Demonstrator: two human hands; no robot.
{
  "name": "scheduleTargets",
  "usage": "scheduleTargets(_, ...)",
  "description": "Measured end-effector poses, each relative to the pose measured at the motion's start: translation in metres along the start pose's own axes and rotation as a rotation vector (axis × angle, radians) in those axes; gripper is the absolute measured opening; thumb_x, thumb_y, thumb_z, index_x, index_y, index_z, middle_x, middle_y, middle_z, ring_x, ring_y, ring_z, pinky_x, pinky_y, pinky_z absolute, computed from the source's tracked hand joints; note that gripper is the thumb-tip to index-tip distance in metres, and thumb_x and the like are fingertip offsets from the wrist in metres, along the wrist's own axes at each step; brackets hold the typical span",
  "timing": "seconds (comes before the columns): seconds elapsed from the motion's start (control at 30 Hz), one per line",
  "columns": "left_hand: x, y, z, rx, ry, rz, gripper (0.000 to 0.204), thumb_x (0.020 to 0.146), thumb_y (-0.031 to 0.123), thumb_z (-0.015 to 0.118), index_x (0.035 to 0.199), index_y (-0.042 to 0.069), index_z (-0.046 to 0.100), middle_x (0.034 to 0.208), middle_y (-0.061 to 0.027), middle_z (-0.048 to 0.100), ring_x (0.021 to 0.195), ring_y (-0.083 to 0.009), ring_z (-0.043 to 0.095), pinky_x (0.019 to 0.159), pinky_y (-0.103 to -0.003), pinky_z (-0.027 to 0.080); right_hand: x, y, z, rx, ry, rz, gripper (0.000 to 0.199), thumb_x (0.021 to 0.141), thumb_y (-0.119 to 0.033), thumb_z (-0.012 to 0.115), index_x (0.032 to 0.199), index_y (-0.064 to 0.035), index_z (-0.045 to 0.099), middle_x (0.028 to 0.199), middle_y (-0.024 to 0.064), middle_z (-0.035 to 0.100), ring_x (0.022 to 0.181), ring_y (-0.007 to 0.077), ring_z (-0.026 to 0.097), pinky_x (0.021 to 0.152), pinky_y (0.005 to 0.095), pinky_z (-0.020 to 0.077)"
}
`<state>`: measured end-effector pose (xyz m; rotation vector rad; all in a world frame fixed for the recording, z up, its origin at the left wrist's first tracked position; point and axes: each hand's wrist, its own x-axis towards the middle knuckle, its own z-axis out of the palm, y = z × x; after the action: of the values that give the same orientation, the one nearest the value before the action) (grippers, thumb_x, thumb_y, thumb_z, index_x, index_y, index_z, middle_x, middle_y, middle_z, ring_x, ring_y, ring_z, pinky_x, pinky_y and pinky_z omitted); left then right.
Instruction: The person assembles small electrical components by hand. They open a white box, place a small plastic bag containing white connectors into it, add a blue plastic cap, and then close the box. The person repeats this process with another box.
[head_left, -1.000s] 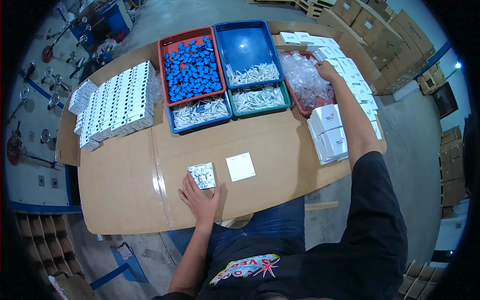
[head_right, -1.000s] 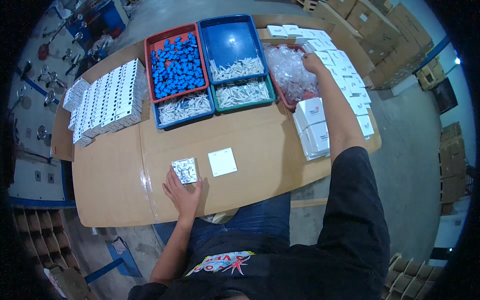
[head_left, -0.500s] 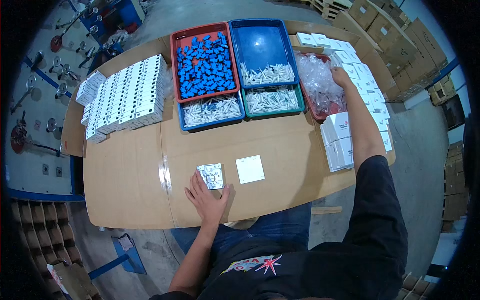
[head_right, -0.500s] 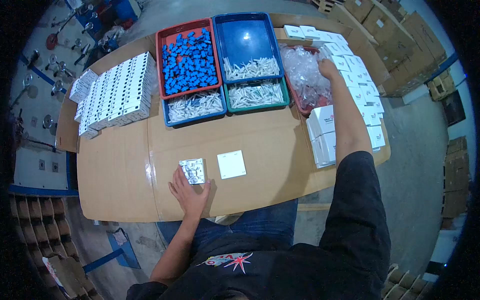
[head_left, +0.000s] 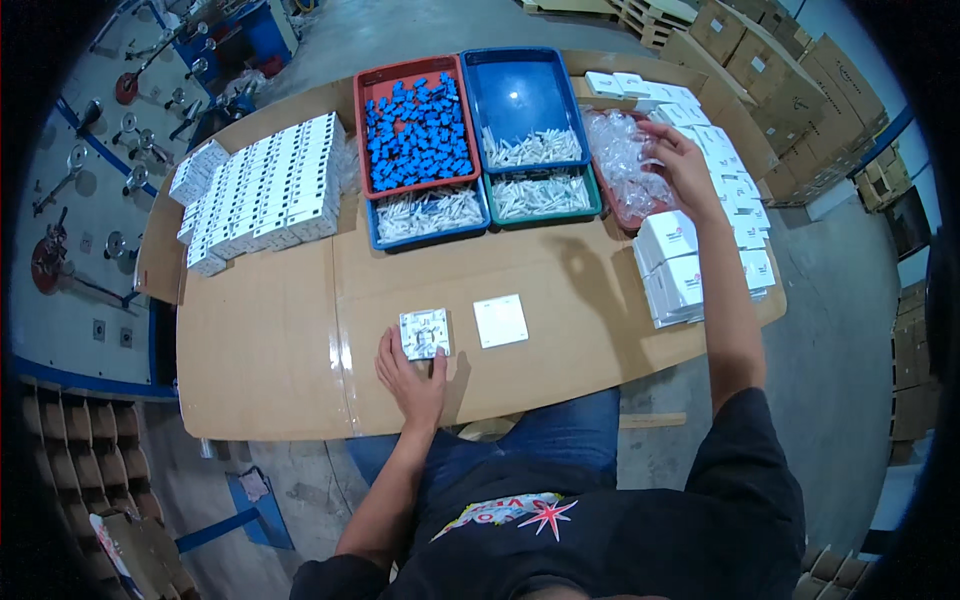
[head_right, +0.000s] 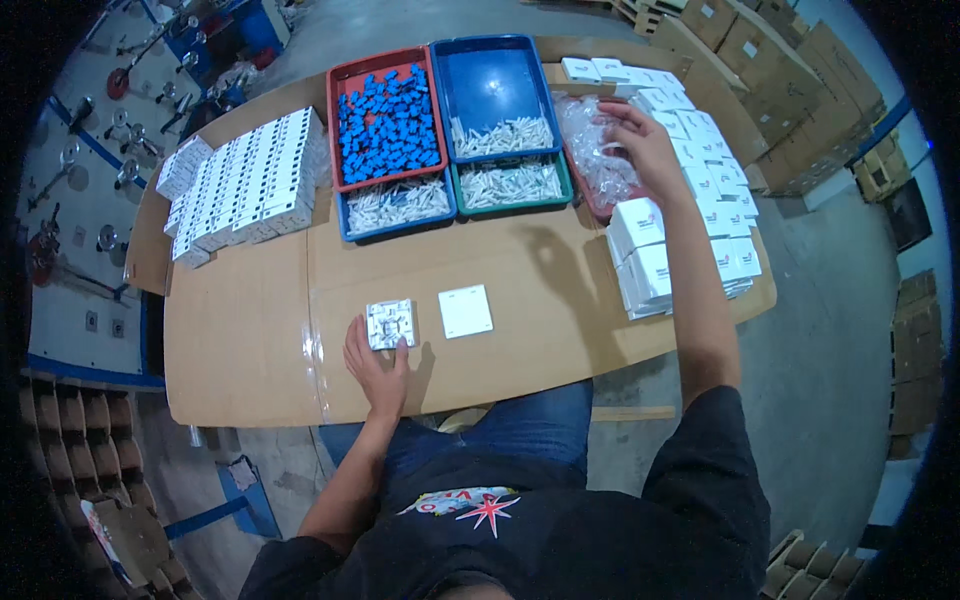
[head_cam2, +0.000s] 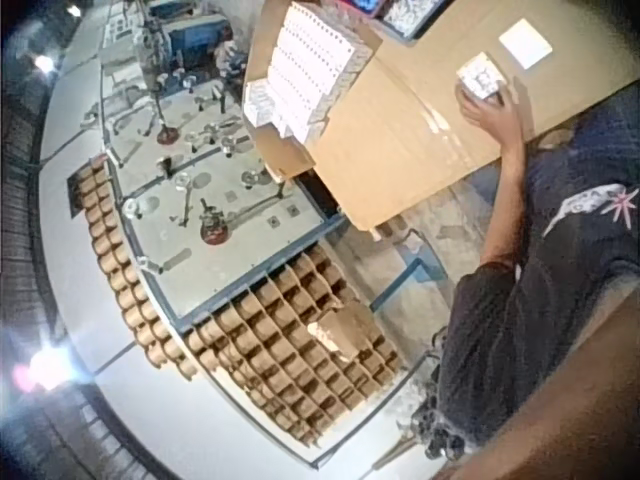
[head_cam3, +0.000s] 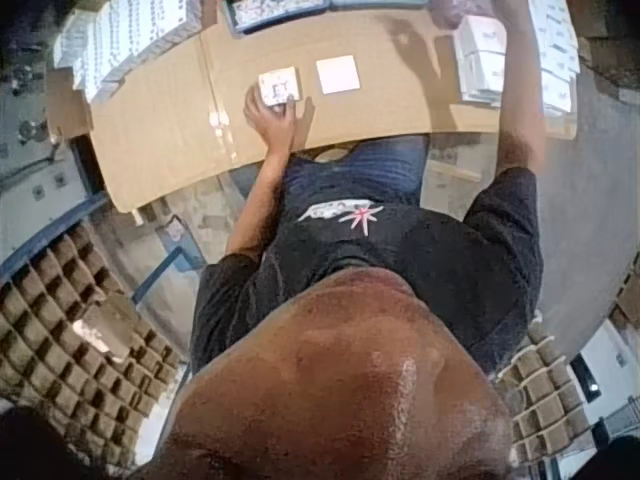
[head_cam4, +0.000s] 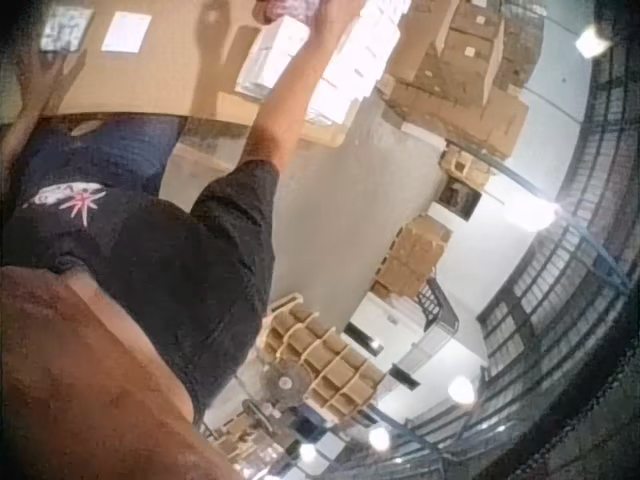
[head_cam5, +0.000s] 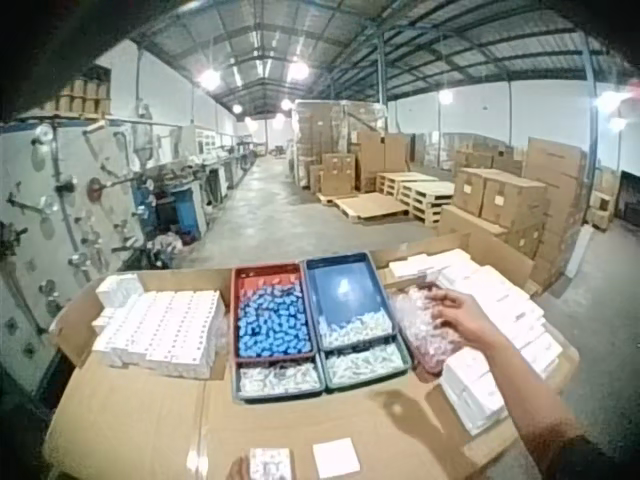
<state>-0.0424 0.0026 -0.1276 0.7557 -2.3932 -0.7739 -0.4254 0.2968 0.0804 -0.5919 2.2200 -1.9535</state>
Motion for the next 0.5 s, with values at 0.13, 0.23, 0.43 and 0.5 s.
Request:
scheduleTargets(0.13, 0.001, 0.009, -0.002, -0.568, 0.051, -0.092, 0.054, 0.093, 0.008, 0.071, 0.142, -0.001, 0.049, 0.139, -0.0166, 0.051, 0.123, -0.0266, 0.054, 0.103, -0.039, 0.045, -0.091, -0.003, 0.074, 0.057, -0.224, 0.002, 0.051, 0.091, 0.004, 0.063, 0.142, -0.0011, 0.055, 0.121, 0.0058, 0.066, 0.096, 0.0087, 0.061, 0.083, 0.024, 0.0513)
scheduleTargets(0.23, 0.009, 0.057, -0.009, -0.767, -0.275, -0.222, 0.035, 0.107, 0.025, 0.056, 0.13, -0.001, 0.061, 0.111, -0.0074, 0.071, 0.085, -0.011, 0.061, 0.082, -0.027, 0.053, -0.154, 0.018, 0.122, 0.137, -0.373, 0.068, 0.053, 0.095, 0.009, 0.059, 0.146, -0.0021, 0.052, 0.123, 0.0064, 0.063, 0.1, 0.0101, 0.062, 0.086, 0.023, 0.0507)
scheduleTargets(0.43, 0.012, 0.084, -0.02, -0.907, -0.354, -0.366, 0.032, 0.109, 0.028, 0.054, 0.109, -0.001, 0.067, 0.088, -0.0007, 0.066, 0.077, -0.0067, 0.056, 0.07, -0.024, 0.047, -0.23, 0.044, 0.201, 0.199, -0.435, 0.226, 0.058, 0.094, 0.008, 0.061, 0.149, -0.0042, 0.05, 0.123, 0.0065, 0.062, 0.093, 0.0079, 0.061, 0.079, 0.0217, 0.0496)
scheduleTargets(0.5, 0.004, 0.07, -0.015, -0.894, -0.282, -0.357, 0.028, 0.108, 0.026, 0.058, 0.104, -0.001, 0.067, 0.083, 0.0002, 0.064, 0.074, -0.0057, 0.054, 0.066, -0.024, 0.045, -0.24, 0.044, 0.214, 0.216, -0.401, 0.257, 0.059, 0.093, 0.008, 0.062, 0.15, -0.0047, 0.05, 0.124, 0.0067, 0.061, 0.09, 0.0062, 0.06, 0.076, 0.0218, 0.049)
